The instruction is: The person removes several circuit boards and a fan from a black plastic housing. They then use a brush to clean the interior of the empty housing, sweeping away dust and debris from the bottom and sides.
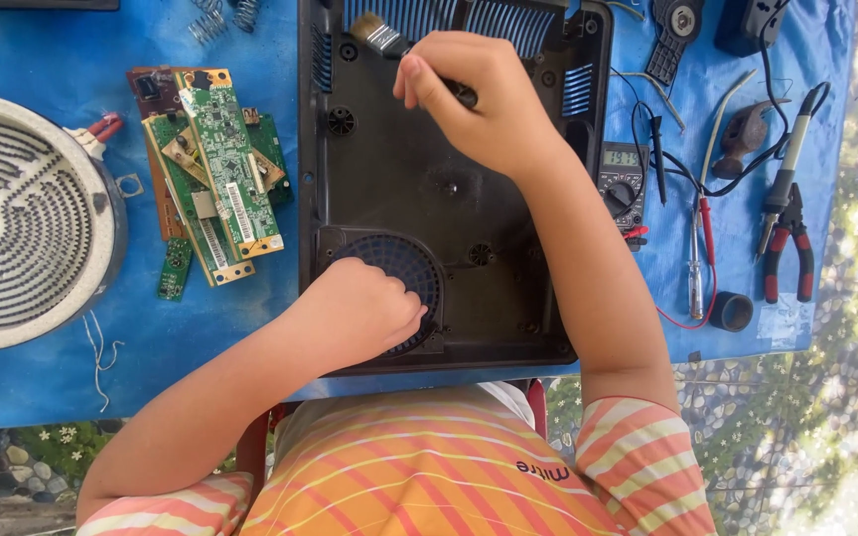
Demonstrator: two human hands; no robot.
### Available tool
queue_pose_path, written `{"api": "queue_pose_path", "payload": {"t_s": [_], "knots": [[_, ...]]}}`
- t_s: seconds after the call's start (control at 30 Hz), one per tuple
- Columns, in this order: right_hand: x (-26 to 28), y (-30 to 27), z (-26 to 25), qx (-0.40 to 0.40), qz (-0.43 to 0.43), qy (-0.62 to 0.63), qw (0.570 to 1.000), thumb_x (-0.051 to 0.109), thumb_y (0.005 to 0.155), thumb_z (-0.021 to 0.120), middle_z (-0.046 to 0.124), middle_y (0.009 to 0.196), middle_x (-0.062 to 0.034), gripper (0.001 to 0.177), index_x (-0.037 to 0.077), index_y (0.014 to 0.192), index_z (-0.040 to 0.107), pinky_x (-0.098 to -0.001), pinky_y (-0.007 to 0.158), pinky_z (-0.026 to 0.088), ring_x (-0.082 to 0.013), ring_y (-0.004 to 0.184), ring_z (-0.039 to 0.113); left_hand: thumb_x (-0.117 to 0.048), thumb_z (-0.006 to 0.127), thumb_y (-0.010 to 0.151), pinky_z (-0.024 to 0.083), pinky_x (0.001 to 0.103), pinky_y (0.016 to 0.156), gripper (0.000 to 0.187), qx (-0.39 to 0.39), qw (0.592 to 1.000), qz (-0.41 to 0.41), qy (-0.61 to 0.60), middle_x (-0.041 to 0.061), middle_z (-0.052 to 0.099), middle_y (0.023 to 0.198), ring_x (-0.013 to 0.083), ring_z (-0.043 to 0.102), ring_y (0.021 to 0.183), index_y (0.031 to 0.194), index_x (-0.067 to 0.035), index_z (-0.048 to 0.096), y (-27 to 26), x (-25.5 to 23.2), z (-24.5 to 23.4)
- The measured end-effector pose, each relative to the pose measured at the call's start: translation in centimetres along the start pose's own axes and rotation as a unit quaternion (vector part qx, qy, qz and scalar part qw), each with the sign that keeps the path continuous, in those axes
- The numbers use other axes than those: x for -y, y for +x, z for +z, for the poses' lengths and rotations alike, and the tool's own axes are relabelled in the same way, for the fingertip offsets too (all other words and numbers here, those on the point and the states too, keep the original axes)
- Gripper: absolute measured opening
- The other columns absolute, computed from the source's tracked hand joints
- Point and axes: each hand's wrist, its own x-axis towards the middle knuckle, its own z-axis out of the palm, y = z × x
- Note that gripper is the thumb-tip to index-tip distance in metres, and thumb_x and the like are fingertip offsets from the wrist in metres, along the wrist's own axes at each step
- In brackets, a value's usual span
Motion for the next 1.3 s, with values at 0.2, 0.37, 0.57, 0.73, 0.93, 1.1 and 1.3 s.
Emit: {"api": "queue_pose_path", "payload": {"t_s": [0.2,0.37,0.57,0.73,0.93,1.1,1.3], "knots": [[-0.2,0.0,0.1,-0.031,-0.006,-0.008,0.999,0.014,0.113,0.042,0.069,0.092,-0.0164,0.038,-0.004,0.088,0.065,-0.039,0.079,0.056,-0.0294,0.089,0.068,-0.03,0.058,0.107,0.035,0.036,0.04,0.055,-0.023,1.0,0.01,0.015,-0.005,0.048,0.046,0.0244,0.055,0.041,0.053,-0.024,0.049,0.0,0.0,0.2],[0.1,-0.4,0.0,-0.037,-0.001,-0.023,0.999,0.019,0.114,0.041,0.061,0.08,-0.0089,0.039,0.002,0.086,0.062,-0.0347,0.071,0.05,-0.0234,0.076,0.063,-0.032,0.058,0.107,0.036,0.036,0.04,0.057,0.009,1.0,0.002,0.009,-0.006,0.044,0.043,0.0235,0.052,0.04,0.052,-0.023,0.046,0.2,0.0,-0.2],[-0.3,-0.5,0.5,-0.022,0.038,0.002,0.999,0.026,0.113,0.039,0.062,0.085,-0.0084,0.038,0.003,0.092,0.061,-0.0354,0.073,0.049,-0.0236,0.08,0.061,-0.032,0.058,0.108,0.041,0.035,0.042,0.056,0.031,0.999,-0.008,-0.006,-0.004,0.043,0.043,0.0224,0.049,0.039,0.055,-0.022,0.047,0.3,0.0,-0.3],[0.3,-0.4,0.0,-0.089,0.02,-0.026,0.995,0.023,0.112,0.04,0.061,0.085,-0.0088,0.037,0.001,0.089,0.059,-0.0353,0.073,0.05,-0.0249,0.082,0.062,-0.035,0.057,0.109,0.044,0.035,0.043,0.055,0.054,0.999,-0.011,0.0,-0.004,0.047,0.045,0.0226,0.053,0.041,0.057,-0.022,0.05,0.4,0.0,-0.8],[1.2,0.0,-1.3,-0.026,0.046,0.001,0.999,0.025,0.112,0.041,0.061,0.074,-0.0043,0.039,0.006,0.082,0.059,-0.032,0.065,0.046,-0.018,0.068,0.06,-0.036,0.052,0.108,0.043,0.039,0.043,0.053,0.045,0.998,-0.035,-0.009,-0.004,0.049,0.046,0.0273,0.056,0.045,0.057,-0.021,0.052,0.4,0.1,-0.3],[3.5,-2.3,-5.6,-0.102,0.103,0.011,0.989,0.022,0.113,0.05,0.068,0.092,-0.0038,0.023,0.004,0.105,0.062,-0.0254,0.06,0.051,-0.0137,0.061,0.062,-0.04,0.041,0.11,0.047,0.042,0.051,0.051,0.164,0.98,-0.093,-0.067,-0.003,0.058,0.059,0.0282,0.06,0.057,0.069,-0.016,0.059,1.6,-0.1,-2.9],[4.4,-6.5,-10.2,-0.079,0.168,0.003,0.983,0.008,0.118,0.05,0.063,0.107,-0.013,0.006,0.004,0.123,0.049,-0.0241,0.063,0.053,-0.0159,0.07,0.066,-0.039,0.043,0.107,0.051,0.044,0.062,0.043,0.249,0.951,-0.137,-0.122,0.003,0.065,0.074,0.0296,0.062,0.069,0.078,-0.011,0.059,3.1,-0.6,-5.8]]}}
